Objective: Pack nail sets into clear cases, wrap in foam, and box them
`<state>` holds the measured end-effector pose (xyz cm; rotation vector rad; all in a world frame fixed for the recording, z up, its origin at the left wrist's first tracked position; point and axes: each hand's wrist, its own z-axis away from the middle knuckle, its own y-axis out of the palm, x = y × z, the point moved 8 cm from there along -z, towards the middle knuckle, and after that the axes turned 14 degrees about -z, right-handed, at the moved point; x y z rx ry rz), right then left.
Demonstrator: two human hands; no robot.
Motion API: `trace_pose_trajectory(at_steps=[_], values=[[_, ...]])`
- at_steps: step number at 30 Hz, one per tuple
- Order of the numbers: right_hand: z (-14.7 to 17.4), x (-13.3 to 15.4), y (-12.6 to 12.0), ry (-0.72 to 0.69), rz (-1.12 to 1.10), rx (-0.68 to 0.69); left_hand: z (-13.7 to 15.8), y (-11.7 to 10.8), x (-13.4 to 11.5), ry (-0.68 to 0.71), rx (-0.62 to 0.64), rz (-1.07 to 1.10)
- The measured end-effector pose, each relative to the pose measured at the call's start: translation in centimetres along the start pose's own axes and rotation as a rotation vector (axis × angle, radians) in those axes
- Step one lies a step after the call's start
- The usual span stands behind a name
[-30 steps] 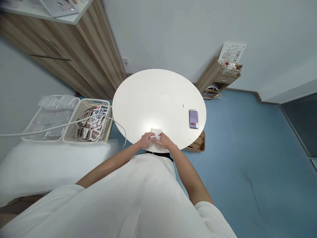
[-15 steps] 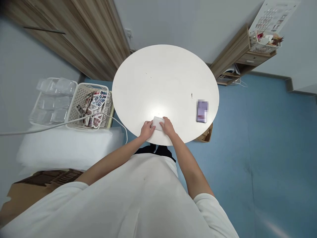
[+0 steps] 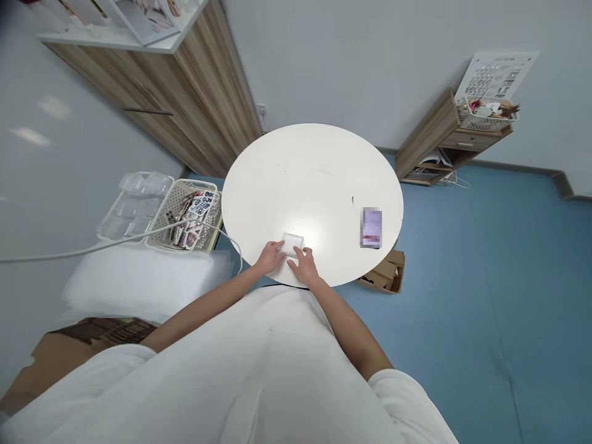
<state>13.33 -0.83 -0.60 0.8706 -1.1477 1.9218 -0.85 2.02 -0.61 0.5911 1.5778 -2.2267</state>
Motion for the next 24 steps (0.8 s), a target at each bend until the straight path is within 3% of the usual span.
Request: trace_pose_trajectory(at_steps=[4, 9, 17, 24], values=[[-0.7, -0.9, -0.3, 0.03, -0.08, 0.068, 0.1, 1.1, 0.1, -0.058, 0.064, 0.026], [-1.0, -1.6, -2.1, 0.009, -0.183, -0.036, -0.8, 1.5, -1.7, -0.065, 0.062, 0.051], [-0.4, -2.5, -4.9, 0.017, -0.336, -0.157, -0.7, 1.1, -3.3, -0.112, -0.059, 0.155], [-1.1, -1.7, -6.1, 0.038, -0.297, -0.11, -1.6, 1.9, -3.6, -0.131, -0.072, 0.21]])
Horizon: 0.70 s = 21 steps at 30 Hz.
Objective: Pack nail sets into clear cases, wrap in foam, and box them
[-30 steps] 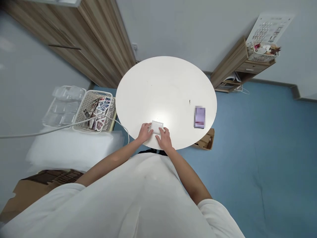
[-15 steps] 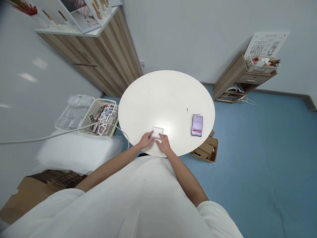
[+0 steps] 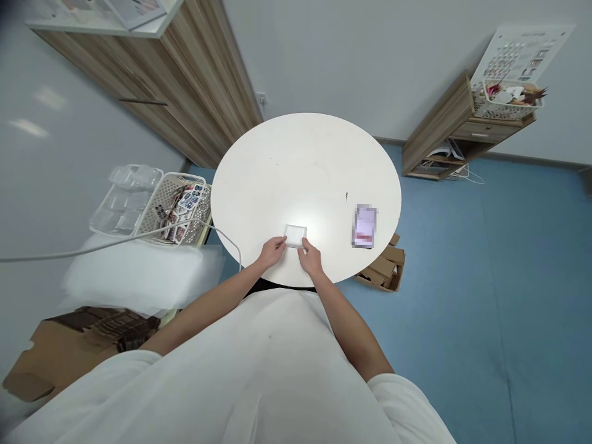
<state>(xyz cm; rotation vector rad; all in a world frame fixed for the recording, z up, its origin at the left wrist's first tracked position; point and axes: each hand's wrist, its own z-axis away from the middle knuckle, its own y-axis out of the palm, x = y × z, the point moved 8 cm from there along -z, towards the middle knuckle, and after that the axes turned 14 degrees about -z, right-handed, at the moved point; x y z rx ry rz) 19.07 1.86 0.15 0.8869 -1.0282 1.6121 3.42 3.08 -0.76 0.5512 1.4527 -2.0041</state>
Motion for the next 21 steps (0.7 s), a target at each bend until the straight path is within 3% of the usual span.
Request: trace_pose_trajectory(at_steps=[8, 13, 17, 21], values=[[0.2, -0.2, 0.2, 0.062, 0.002, -0.067, 1.2, 0.2, 0.6, -0.169, -0.053, 0.159], [-0.1, -0.1, 1.5, 0.123, 0.032, 0.02, 1.3, -0.1, 0.9, -0.227, -0.029, 0.217], [-1.4, 0.9, 3.3, 0.089, -0.048, 0.018, 0.8, -1.7, 2.1, -0.253, -0.06, 0.243], [-2.9, 2.6, 6.6, 0.041, -0.118, 0.037, -0.2, -4.5, 4.3, -0.277, -0.128, 0.237]])
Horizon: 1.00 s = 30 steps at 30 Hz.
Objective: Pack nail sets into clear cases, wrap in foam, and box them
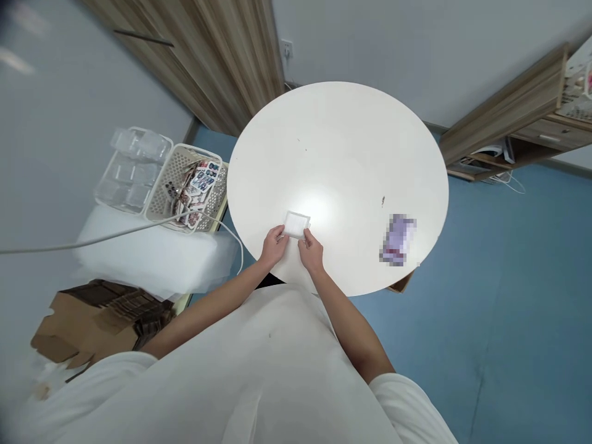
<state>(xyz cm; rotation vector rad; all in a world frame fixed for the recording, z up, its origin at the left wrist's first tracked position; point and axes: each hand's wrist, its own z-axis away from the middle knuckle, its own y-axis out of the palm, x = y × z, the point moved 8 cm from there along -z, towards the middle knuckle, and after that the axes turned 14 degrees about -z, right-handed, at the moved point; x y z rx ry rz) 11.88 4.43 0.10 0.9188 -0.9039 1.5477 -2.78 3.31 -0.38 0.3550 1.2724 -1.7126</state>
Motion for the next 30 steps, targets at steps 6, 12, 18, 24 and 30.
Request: trace_pose_trajectory(at_steps=[6, 12, 18, 24, 30], values=[[-2.6, 1.6, 6.2, 0.001, 0.003, 0.054, -3.4, -4.9, 3.0, -0.028, -0.049, 0.033], [-5.2, 2.8, 11.9, 0.016, 0.004, 0.077, -6.2, -9.4, 4.9, 0.041, -0.078, -0.125], [-7.4, 3.9, 15.0, 0.011, 0.017, 0.041, -8.6, -12.7, 5.1, 0.14, -0.103, -0.236], [-8.3, 5.0, 16.5, -0.008, 0.06, 0.016, -10.0, -13.7, 5.5, 0.156, -0.082, -0.236], [-8.5, 5.0, 16.5, -0.04, 0.126, -0.011, -9.8, -13.8, 5.0, 0.299, -0.088, -0.38]])
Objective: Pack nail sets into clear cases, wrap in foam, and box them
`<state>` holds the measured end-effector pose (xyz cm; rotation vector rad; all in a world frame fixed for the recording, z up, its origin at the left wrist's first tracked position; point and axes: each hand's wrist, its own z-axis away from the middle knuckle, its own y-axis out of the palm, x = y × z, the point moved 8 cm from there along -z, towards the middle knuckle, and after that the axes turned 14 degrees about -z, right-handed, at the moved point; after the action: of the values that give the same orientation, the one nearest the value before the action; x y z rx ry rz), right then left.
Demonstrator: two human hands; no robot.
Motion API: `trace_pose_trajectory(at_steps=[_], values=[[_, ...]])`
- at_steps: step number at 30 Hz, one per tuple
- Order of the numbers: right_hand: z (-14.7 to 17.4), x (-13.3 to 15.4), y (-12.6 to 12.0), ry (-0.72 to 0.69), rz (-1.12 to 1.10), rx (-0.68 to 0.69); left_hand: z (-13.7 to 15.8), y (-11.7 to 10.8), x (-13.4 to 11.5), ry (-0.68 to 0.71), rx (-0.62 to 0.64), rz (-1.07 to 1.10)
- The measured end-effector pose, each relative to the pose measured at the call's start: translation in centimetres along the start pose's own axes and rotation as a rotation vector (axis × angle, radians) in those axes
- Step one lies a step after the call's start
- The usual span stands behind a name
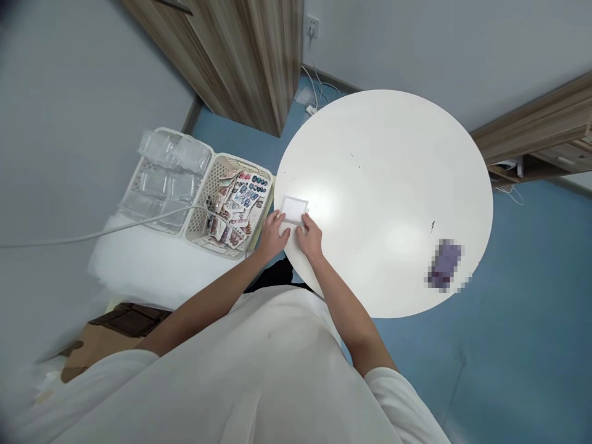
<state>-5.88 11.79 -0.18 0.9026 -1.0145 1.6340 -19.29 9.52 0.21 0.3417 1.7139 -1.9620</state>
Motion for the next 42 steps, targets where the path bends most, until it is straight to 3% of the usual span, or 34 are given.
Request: trace_pose_trajectory(at_steps=[4, 9, 20, 26, 30, 37, 42], values=[[0.0, 0.0, 0.1, -0.07, 0.078, -0.022, -0.2, 0.0, -1.1, 0.123, 0.035, -0.176], [-0.2, 0.3, 0.5, -0.129, 0.132, -0.031, -0.9, -0.2, -1.4, 0.125, 0.059, -0.34], [0.7, 0.4, -0.4, -0.143, 0.062, -0.035, 0.3, -1.0, -1.5, 0.114, -0.002, -0.308], [4.0, -0.3, -2.0, -0.187, 0.04, 0.031, 4.5, -2.3, -0.1, 0.085, -0.08, -0.111], [6.3, -1.4, -2.3, -0.22, 0.028, 0.131, 8.7, -2.5, 1.5, -0.049, -0.075, 0.057], [9.1, -2.9, 0.1, -0.155, 0.012, 0.446, 15.1, -1.4, 2.6, -0.333, -0.101, 0.195], [10.2, -2.2, 2.9, -0.19, 0.056, 0.631, 18.4, -2.4, 2.9, -0.409, -0.115, 0.137]])
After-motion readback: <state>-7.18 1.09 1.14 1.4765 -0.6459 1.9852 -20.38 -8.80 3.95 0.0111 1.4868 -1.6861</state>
